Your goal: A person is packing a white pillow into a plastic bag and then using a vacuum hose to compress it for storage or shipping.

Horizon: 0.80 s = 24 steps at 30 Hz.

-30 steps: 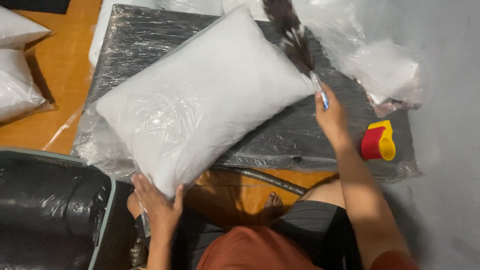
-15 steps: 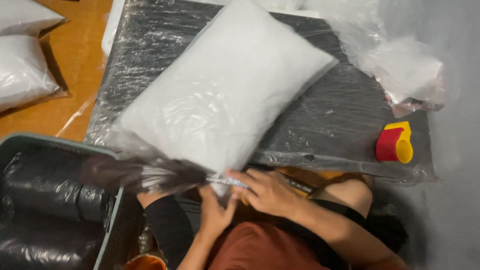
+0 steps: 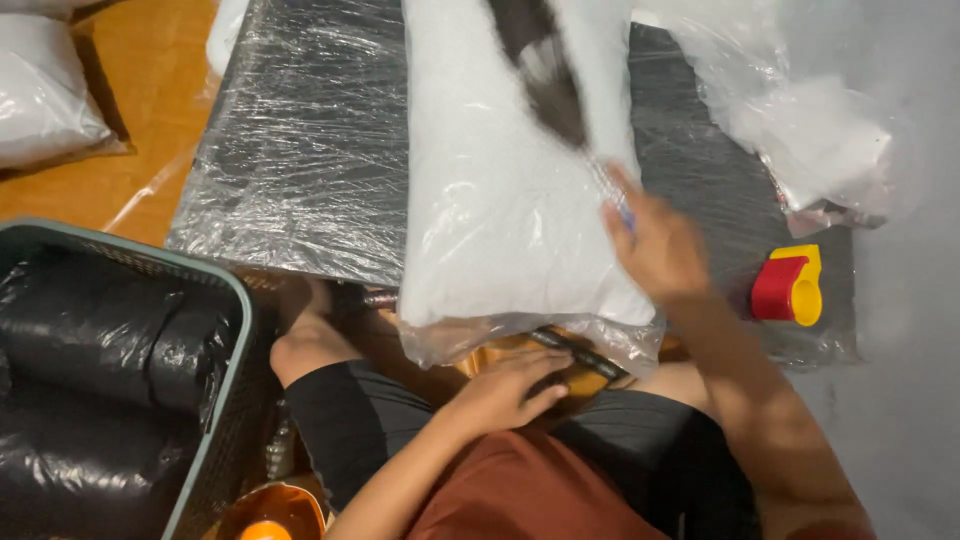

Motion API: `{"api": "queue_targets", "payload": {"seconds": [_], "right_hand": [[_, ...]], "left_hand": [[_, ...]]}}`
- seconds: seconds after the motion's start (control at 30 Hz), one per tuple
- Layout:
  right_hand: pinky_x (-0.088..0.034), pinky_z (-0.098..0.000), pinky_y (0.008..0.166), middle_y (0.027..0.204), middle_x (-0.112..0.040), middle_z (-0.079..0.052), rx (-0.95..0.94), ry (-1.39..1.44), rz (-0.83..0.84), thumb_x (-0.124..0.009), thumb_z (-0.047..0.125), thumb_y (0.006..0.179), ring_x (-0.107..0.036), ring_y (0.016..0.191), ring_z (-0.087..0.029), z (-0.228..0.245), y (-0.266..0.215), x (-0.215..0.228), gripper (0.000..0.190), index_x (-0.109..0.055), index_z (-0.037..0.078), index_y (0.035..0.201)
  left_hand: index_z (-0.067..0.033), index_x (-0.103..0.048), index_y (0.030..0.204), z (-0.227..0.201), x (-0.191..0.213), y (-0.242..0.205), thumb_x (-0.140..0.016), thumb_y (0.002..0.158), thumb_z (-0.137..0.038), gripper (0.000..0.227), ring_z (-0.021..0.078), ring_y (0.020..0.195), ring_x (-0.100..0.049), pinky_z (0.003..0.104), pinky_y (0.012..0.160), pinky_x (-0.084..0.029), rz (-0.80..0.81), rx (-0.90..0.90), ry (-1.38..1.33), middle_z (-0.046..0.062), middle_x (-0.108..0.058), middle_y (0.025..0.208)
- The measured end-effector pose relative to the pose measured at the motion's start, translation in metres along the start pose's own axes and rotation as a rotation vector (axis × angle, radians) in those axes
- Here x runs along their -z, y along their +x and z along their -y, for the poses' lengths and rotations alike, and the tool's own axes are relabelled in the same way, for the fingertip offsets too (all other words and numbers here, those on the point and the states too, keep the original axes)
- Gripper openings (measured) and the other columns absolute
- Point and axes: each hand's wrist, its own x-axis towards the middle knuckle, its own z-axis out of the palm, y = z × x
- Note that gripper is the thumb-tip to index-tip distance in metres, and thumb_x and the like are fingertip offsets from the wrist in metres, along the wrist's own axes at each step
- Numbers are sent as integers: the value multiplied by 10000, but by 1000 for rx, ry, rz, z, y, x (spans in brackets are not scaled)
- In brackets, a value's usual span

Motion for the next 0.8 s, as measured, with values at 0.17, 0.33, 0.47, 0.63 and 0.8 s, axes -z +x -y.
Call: {"api": "queue_targets", "payload": {"seconds": [0.17, 0.33, 0.47, 0.63, 0.8], "right_hand": [[-612, -446, 703, 1022, -777, -101, 329, 194, 170, -579, 334, 984, -744, 893, -331, 26, -94, -1, 445, -611, 282, 1425], [-623, -394, 609, 947, -756, -36, 503, 35, 111, -663, 399, 904, -744, 767, -268, -10, -117, 6, 532, -583, 301, 1421], [-627, -477, 766, 1137, -778, -57, 200, 169, 324, -631, 413, 911, -752, 926, -335, -27, -128, -20, 491, -588, 381, 1399], [-629, -344, 690, 1000, -817, 65, 306, 332, 200, -796, 437, 799, -777, 864, -208, -55, -161, -60, 379, -775, 383, 1173], [-568, -319, 612, 788, -735, 73, -23, 24, -35, -688, 597, 827, -731, 712, -180, -107, -186, -87, 381, -762, 444, 1168]], "left_hand": [[-135, -798, 905, 26, 34, -87, -690, 935, -165, 116, 296, 687, -746, 384, 625, -595, -385, 37, -213, 54, -774, 804], [-10, -531, 885, 51, 85, -135, -431, 1158, -292, 406, 295, 404, -563, 357, 483, -493, -1426, 300, -369, 202, -513, 544], [-53, -588, 1148, 69, 89, -117, -505, 1112, -339, 299, 203, 728, -686, 272, 620, -533, -1484, 491, -482, 130, -653, 868], [35, -603, 1207, 97, 79, -106, -383, 1131, -466, 553, 370, 1208, -659, 425, 993, -494, -1289, 806, -544, 252, -672, 1230], [4, -506, 1318, 117, 71, -105, -417, 1105, -556, 606, 335, 1243, -620, 438, 1021, -493, -1267, 744, -860, 203, -582, 1315]]}}
